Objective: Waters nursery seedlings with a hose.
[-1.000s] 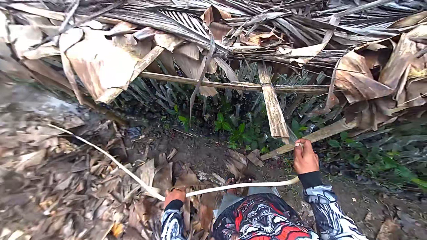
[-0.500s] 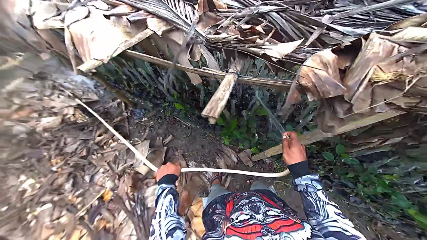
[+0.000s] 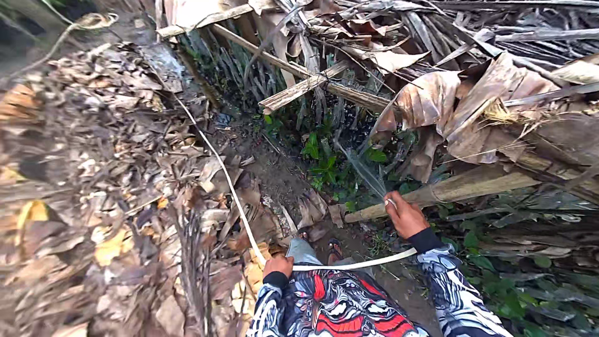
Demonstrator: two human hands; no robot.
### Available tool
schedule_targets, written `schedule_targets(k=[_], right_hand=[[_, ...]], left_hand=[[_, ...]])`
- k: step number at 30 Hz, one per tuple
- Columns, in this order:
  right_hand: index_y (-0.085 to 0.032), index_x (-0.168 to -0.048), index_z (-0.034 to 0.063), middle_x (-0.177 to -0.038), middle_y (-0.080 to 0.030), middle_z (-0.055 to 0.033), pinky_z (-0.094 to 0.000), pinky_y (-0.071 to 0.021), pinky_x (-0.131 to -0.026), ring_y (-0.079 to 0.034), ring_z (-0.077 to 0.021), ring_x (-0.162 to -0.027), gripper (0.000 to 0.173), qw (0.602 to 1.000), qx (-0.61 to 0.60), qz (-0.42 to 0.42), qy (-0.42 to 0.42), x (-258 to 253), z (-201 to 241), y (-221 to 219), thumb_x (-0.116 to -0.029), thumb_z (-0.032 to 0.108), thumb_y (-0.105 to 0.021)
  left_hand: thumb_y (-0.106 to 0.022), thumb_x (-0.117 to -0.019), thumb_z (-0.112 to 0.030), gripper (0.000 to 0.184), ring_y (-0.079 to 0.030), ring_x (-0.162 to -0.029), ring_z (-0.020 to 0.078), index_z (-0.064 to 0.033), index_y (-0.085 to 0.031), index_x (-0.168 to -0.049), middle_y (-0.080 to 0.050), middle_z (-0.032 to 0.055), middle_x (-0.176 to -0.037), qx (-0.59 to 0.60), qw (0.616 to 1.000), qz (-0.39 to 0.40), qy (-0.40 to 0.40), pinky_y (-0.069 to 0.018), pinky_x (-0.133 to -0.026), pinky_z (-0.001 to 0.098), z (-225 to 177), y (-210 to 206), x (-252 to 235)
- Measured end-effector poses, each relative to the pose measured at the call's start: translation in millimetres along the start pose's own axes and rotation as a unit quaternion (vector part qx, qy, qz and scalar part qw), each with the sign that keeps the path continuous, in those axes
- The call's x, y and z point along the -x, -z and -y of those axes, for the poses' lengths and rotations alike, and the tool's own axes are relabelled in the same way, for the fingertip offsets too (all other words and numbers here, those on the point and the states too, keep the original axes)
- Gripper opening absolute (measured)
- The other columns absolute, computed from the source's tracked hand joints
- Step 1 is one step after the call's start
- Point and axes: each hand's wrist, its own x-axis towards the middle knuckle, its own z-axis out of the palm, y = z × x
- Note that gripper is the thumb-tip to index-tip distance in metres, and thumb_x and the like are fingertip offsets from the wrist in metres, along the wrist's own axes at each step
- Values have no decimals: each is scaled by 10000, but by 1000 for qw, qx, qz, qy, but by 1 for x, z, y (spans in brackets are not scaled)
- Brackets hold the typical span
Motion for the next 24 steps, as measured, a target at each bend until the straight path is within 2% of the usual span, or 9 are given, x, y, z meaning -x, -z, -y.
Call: schedule_targets(k=[4, 8, 12, 15, 20, 24], right_hand=[[-555, -1384, 125, -913, -715, -209, -586, -555, -797, -717, -405, -847, 377, 1000, 3, 15, 5, 0, -3, -5, -1106, 321, -394], [-565, -1371, 121, -906, -710, -204, -587, -554, -786, -711, -399, -833, 369, 1000, 6, 26, 14, 1, -3, -11, -1102, 317, -405], [-561, -1369, 136, -918, -709, -200, -584, -554, -804, -710, -394, -851, 355, 996, 33, 78, 21, 1, 16, -14, -1104, 322, -415], [-557, -1385, 117, -951, -705, -226, -604, -546, -824, -705, -410, -874, 370, 997, 29, 69, 14, -4, 30, -12, -1108, 311, -408], [-568, -1351, 131, -936, -694, -198, -595, -537, -802, -694, -387, -854, 350, 996, 40, 75, 9, -13, 52, -15, -1106, 313, -398], [-586, -1320, 117, -907, -682, -187, -588, -530, -781, -683, -369, -824, 339, 998, 30, 46, 8, -21, 60, -16, -1107, 307, -401]], left_hand=[[-425, -1032, -562, 601, -611, -1282, 358, -65, -733, -1172, -674, 204, -1301, 24, 999, 22, 21, -484, -1048, 581, 21, -16, 4], [-399, -1028, -574, 629, -609, -1288, 354, -59, -731, -1171, -677, 194, -1302, -1, 999, 30, 11, -489, -1047, 579, 23, -25, 3], [-398, -1029, -573, 636, -606, -1292, 352, -47, -716, -1195, -666, 202, -1316, -1, 999, 48, 3, -491, -1049, 568, 32, -22, -5], [-397, -1028, -576, 635, -610, -1286, 353, -52, -722, -1182, -668, 205, -1310, 8, 998, 59, -5, -489, -1044, 581, 47, -20, -15], [-383, -1023, -589, 638, -620, -1272, 353, -76, -745, -1133, -687, 189, -1284, 6, 998, 66, -14, -492, -1034, 591, 74, -20, -31], [-385, -1028, -579, 630, -624, -1267, 347, -71, -747, -1125, -688, 185, -1282, 21, 997, 72, -11, -497, -1026, 590, 86, -20, -38]])
